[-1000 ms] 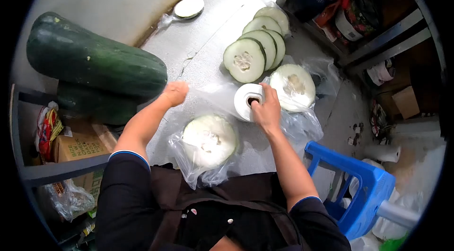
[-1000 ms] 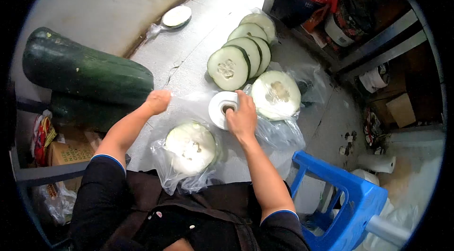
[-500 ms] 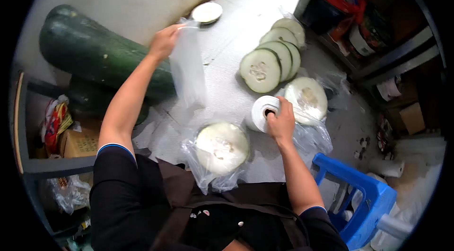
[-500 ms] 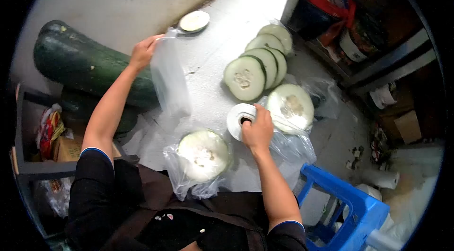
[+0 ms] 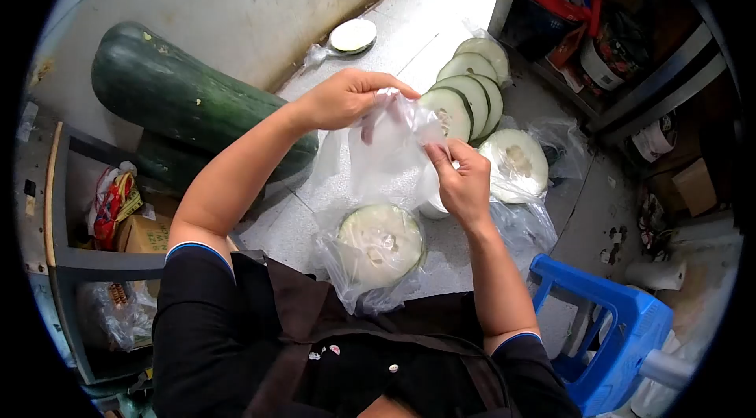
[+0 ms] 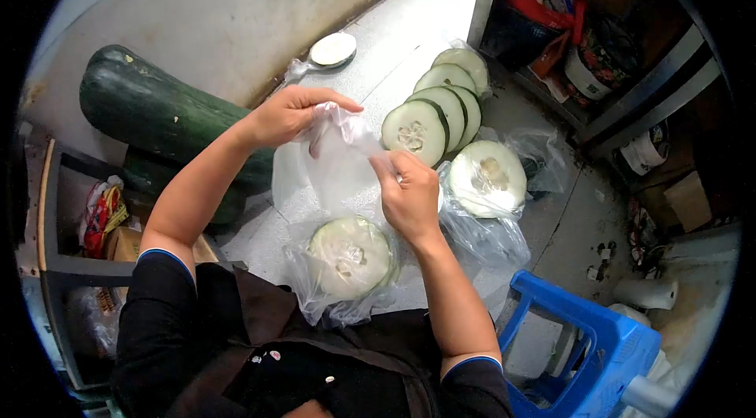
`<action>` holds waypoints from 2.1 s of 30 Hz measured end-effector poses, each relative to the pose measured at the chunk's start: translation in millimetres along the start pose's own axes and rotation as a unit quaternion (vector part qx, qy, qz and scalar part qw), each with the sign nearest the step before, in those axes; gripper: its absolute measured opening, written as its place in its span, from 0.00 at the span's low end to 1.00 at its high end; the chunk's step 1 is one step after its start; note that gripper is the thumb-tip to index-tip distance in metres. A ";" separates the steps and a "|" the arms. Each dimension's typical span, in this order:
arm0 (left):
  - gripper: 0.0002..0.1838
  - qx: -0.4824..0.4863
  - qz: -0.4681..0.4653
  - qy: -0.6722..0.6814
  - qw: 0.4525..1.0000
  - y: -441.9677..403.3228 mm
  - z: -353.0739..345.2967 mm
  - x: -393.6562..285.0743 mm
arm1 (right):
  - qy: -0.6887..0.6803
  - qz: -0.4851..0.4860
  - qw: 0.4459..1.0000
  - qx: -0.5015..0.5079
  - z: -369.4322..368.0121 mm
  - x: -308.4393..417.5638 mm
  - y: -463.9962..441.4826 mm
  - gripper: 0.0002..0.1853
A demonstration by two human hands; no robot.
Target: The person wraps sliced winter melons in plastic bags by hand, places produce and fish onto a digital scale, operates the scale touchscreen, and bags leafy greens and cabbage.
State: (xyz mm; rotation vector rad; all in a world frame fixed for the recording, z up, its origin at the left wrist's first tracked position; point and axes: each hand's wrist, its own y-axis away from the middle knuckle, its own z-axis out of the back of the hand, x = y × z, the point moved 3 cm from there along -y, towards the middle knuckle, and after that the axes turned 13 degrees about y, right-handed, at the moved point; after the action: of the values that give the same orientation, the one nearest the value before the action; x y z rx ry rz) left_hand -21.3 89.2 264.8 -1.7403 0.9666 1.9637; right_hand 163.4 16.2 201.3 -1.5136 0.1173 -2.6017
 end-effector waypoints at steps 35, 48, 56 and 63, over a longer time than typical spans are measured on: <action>0.07 -0.269 0.120 0.217 0.930 -27.8 -31.8 108.8 | -0.461 -0.183 0.866 0.064 18.9 -105.2 25.6 0.09; 0.04 0.016 0.064 0.095 0.993 -64.6 -82.7 77.0 | -0.361 -0.211 0.908 -0.006 8.9 -87.6 23.0 0.10; 0.09 -0.212 0.098 0.179 0.956 -99.9 62.1 182.2 | -0.495 -0.152 0.852 -0.073 82.8 -106.4 33.4 0.08; 0.39 -0.318 0.130 0.250 0.905 -188.5 84.5 326.4 | -0.431 -0.057 0.873 -0.222 187.6 -127.9 96.8 0.11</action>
State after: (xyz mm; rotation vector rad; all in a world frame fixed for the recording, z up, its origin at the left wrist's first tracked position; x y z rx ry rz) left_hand -21.4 221.7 -97.9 -2.7002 0.7725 2.2101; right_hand 396.1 -60.6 171.4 -2.7491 0.5620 -1.7670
